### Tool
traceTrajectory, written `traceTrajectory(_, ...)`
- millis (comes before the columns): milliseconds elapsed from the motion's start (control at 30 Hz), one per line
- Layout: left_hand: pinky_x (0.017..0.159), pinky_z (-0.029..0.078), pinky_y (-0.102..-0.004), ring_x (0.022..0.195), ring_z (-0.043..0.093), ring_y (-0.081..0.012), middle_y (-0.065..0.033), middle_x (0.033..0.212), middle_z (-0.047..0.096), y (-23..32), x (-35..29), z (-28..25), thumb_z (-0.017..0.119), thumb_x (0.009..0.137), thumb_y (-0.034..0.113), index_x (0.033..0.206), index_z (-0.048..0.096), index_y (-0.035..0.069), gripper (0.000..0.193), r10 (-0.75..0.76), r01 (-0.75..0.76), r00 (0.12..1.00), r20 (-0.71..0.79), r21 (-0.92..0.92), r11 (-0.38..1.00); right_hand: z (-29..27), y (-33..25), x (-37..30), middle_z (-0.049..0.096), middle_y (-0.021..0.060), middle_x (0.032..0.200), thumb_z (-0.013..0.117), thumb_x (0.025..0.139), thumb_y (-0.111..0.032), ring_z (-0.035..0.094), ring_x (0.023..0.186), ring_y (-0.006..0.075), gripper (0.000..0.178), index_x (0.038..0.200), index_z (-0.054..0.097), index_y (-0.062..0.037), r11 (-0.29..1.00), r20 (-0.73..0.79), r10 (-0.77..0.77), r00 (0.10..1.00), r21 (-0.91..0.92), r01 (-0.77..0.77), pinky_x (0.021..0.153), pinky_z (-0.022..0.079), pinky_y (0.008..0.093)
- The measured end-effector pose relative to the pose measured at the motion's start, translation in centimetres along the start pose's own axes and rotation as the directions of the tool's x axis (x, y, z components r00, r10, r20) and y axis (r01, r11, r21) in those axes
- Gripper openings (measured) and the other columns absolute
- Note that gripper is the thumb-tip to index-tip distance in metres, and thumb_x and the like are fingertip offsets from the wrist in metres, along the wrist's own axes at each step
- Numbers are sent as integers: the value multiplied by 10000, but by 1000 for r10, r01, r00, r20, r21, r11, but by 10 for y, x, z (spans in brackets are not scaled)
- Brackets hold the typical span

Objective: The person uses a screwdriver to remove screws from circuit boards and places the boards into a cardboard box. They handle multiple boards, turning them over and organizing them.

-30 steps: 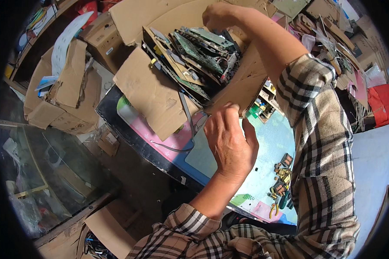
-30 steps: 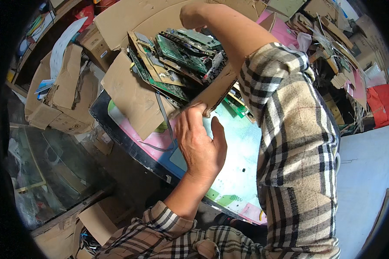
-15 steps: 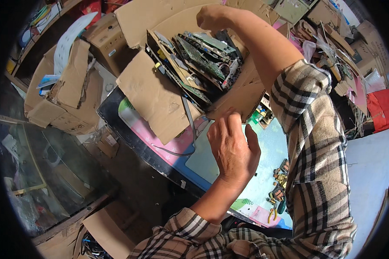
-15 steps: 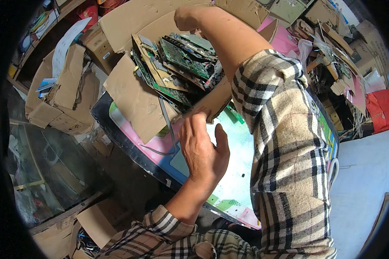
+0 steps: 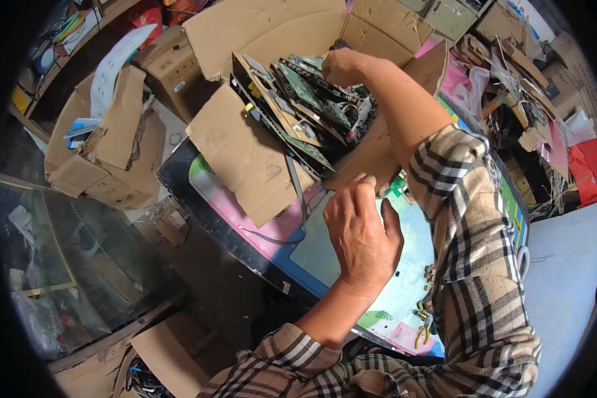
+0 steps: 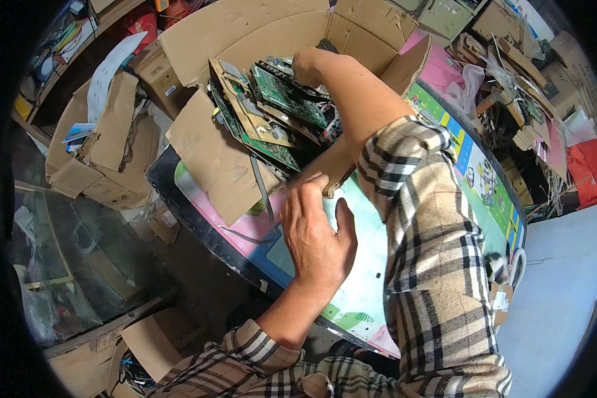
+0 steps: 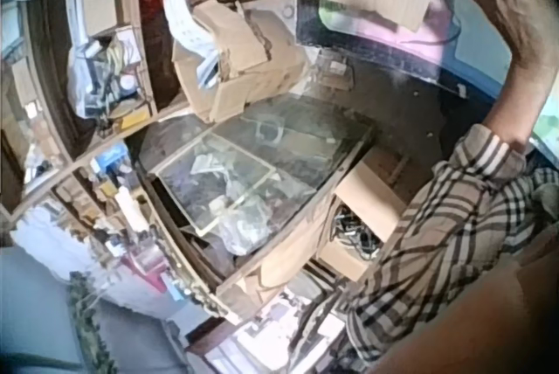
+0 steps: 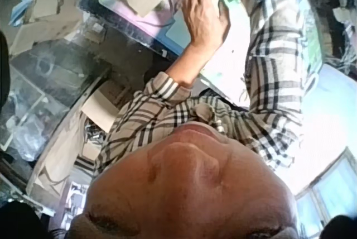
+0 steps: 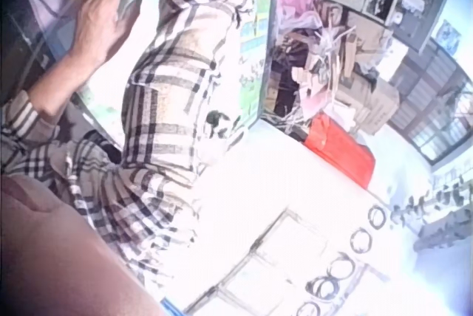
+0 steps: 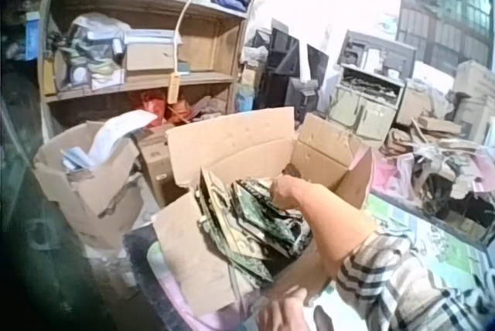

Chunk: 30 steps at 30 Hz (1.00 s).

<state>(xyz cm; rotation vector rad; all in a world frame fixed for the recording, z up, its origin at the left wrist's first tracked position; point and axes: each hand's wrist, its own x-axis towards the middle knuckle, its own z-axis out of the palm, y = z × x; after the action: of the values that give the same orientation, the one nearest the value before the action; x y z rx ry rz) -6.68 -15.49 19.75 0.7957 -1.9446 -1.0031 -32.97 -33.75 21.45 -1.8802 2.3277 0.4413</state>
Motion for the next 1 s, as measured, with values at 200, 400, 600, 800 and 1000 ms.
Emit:
traceTrajectory(200,899,390,-464,1008,534,-402,-218,1055,575,-5,2,1,611,774,55,1094,519,-30,344,43,-44,997,-67,-12,999,-13,-35,-27,681,104,745,629,858,-418,656,642,187,450,957,659,20,788,50,-6,999,616,-26,586,516,327)
traceTrajectory(400,896,390,-462,1010,531,-403,-222,1062,577,2,-3,4,615,769,57,1097,518,-30,352,51,-51,998,-47,-4,999,-17,-56,-38,662,209,947,674,745,-637,651,885,301,738,1015,618,47,926,-199,-10,980,369,85,784,508,379)
traceTrajectory(600,899,388,-459,1015,530,-400,-224,1077,577,4,-6,8,621,769,61,1103,517,-32,363,53,-52,998,-29,29,998,-9,-51,-44,653,237,1044,688,728,-575,614,1026,352,705,1091,629,27,926,-171,67,983,378,2,898,476,388)
traceTrajectory(800,905,387,-459,1024,528,-404,-229,1077,575,9,-8,8,626,767,62,1096,516,-38,361,40,-39,999,-19,15,999,-29,0,-72,672,180,1082,661,726,-382,625,1045,316,477,1066,698,-48,864,-240,242,940,495,-96,912,486,388)
traceTrajectory(1000,906,388,-458,1023,527,-408,-236,1078,567,6,-7,7,626,763,54,1093,509,-46,365,58,-58,998,-24,7,998,-1,48,-65,667,164,1101,604,830,-334,618,1050,315,403,1143,658,-85,736,-368,410,834,674,-65,905,471,379)
